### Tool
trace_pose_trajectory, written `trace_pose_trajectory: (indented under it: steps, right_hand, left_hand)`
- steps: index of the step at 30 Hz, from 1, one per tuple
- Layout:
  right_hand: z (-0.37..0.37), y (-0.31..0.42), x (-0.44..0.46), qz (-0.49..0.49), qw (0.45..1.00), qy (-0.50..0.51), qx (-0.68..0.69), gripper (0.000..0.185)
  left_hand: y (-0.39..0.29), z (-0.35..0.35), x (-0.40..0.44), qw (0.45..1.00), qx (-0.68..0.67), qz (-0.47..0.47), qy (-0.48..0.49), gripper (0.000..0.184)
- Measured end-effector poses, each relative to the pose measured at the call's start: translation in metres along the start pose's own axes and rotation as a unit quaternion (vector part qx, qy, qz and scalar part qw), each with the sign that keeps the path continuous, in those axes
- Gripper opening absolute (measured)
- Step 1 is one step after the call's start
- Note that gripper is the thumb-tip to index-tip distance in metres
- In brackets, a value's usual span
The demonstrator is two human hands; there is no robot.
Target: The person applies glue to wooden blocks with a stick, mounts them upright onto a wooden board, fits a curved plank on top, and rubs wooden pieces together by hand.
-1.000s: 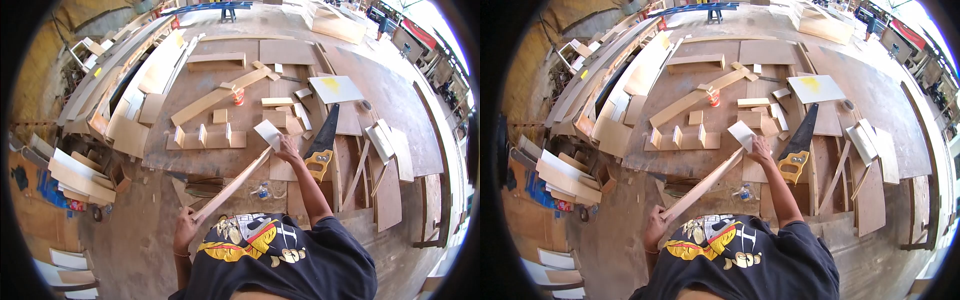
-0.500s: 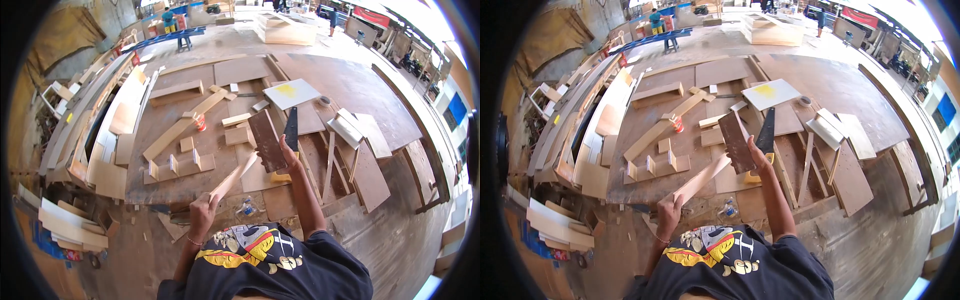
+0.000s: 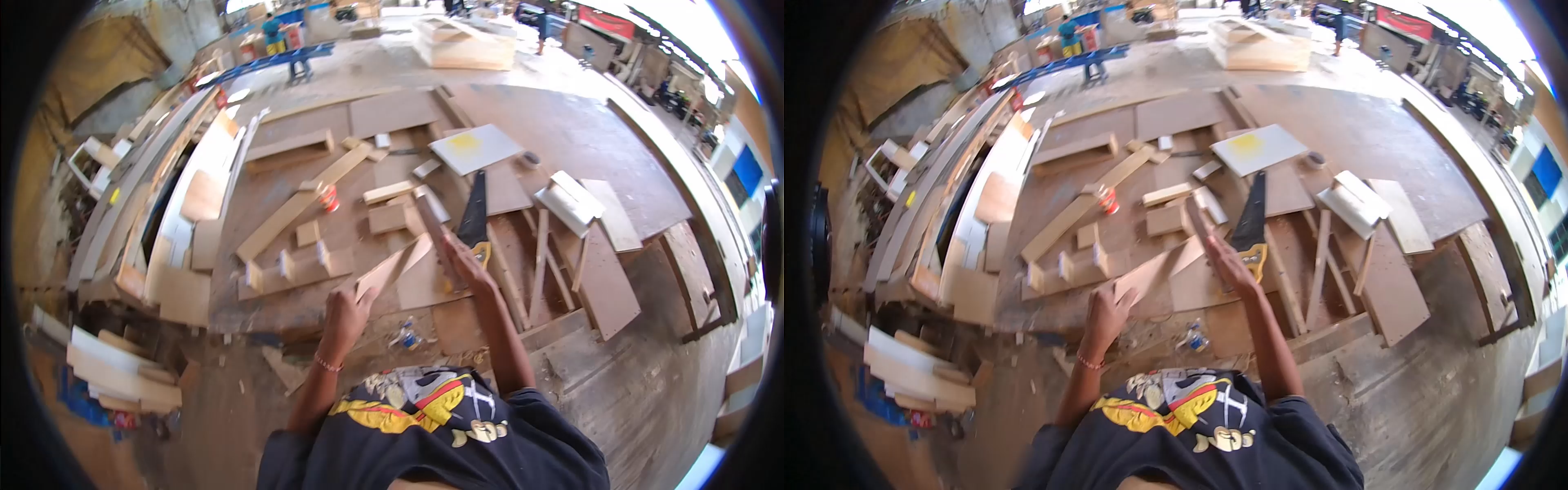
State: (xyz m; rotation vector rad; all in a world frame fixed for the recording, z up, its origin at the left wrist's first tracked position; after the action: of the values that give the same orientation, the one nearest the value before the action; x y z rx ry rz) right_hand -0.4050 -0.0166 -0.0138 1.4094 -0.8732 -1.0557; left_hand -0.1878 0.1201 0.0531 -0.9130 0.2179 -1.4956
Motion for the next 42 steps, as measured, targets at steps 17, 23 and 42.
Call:
trace_pose_trajectory:
  steps: [17, 23, 42]
  right_hand:
    - [-0.109, 0.072, -0.109, 0.210, 0.865, -0.022, -0.454, 0.044]
    - [-0.050, 0.004, -0.031, 0.026, 0.837, -0.091, -0.538, 0.048]
    - [-0.114, 0.037, -0.094, 0.162, 0.837, -0.045, -0.521, 0.047]
  left_hand:
    - [0.016, -0.010, 0.000, 0.995, 0.024, -0.020, 0.094, 0.017]
    - [0.019, -0.024, -0.028, 0.991, 0.064, -0.092, 0.072, 0.027]
    - [0.030, -0.023, -0.030, 0.996, 0.016, -0.046, 0.080, 0.014]
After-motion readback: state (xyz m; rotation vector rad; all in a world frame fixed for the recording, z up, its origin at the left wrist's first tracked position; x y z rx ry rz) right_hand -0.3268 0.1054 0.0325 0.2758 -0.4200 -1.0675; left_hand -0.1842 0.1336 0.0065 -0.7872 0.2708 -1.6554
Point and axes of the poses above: each hand's wrist, its own x-axis towards the middle knuckle, its own z-axis out of the back of the hand, y = z × x, the point moved 6 cm from there along x, towards the middle knuckle
